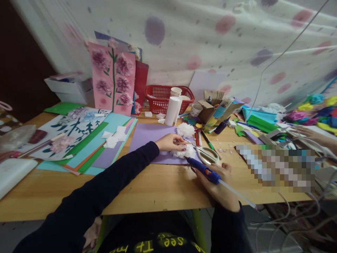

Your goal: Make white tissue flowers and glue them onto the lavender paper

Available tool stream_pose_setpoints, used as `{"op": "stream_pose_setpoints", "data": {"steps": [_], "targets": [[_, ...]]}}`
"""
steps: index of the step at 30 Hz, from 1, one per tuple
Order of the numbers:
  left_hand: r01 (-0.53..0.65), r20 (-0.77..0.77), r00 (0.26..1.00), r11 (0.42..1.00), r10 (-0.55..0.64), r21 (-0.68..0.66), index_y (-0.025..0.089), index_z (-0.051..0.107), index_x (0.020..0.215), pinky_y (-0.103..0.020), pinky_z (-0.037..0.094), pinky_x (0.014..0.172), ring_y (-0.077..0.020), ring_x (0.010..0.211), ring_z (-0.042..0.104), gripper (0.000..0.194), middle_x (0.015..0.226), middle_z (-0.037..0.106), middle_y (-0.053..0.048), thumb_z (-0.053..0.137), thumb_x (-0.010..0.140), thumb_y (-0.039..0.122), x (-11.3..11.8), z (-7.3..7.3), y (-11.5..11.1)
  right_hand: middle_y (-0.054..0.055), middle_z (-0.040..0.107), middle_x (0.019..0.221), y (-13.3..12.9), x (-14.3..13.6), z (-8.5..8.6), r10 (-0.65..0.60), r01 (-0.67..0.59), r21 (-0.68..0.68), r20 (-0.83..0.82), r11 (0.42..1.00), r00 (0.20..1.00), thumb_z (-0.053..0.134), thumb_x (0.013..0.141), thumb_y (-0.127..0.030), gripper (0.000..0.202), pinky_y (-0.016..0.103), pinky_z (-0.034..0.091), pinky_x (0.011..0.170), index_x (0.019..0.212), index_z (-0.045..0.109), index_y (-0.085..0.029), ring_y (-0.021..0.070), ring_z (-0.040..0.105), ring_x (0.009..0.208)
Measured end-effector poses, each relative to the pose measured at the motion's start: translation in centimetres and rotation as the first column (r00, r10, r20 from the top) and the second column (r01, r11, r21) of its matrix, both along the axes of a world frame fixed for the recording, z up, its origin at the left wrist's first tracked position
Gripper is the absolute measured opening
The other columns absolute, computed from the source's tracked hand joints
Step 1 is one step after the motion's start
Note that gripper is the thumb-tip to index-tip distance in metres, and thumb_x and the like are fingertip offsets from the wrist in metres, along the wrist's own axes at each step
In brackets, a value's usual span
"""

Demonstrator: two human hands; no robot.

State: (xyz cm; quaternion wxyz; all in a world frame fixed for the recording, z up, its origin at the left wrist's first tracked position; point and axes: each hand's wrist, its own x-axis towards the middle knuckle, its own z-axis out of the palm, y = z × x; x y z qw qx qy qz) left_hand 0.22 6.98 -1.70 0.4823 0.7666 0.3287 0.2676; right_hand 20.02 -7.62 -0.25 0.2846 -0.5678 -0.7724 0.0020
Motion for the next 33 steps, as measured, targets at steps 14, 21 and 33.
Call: {"op": "stream_pose_setpoints", "data": {"steps": [14, 21, 33], "targets": [[0.005, 0.018, 1.0, 1.0, -0.005, -0.006, 0.008, 0.07, 0.091, -0.022, 0.041, 0.069, -0.0126, 0.072, 0.054, 0.031, 0.079, 0.065, -0.003, 0.073, 0.067, 0.026, -0.05, -0.11, 0.07, -0.003, 0.059, 0.051, 0.15, -0.29, -0.28, 0.023, -0.024, 0.017, 0.027, 1.0, 0.999, 0.057, 0.085, -0.05, 0.041, 0.034, 0.026, 0.072, 0.055, 0.06, -0.021, 0.0119, 0.053, 0.055], [0.003, -0.003, 1.0, 1.0, -0.003, 0.003, 0.008, 0.07, 0.096, -0.023, 0.042, 0.07, -0.0131, 0.072, 0.056, 0.035, 0.08, 0.067, -0.004, 0.074, 0.069, 0.029, 0.09, -0.51, 0.31, -0.001, 0.061, 0.056, 0.38, -0.03, -0.29, 0.063, -0.071, 0.091, 0.081, 0.993, 0.995, 0.054, 0.085, -0.052, 0.039, 0.039, 0.029, 0.083, 0.064, 0.065, -0.022, 0.0154, 0.056, 0.06], [0.036, 0.021, 0.999, 0.999, -0.036, 0.006, 0.008, 0.071, 0.096, -0.023, 0.039, 0.071, -0.0129, 0.074, 0.055, 0.031, 0.079, 0.067, -0.004, 0.074, 0.069, 0.024, 0.02, -0.34, 0.69, 0.002, 0.061, 0.051, 0.77, -0.11, 0.02, 0.048, -0.062, 0.185, 0.081, 0.981, 0.996, 0.056, 0.081, -0.052, 0.04, 0.036, 0.04, 0.075, 0.055, 0.059, -0.022, 0.0171, 0.058, 0.054]]}}
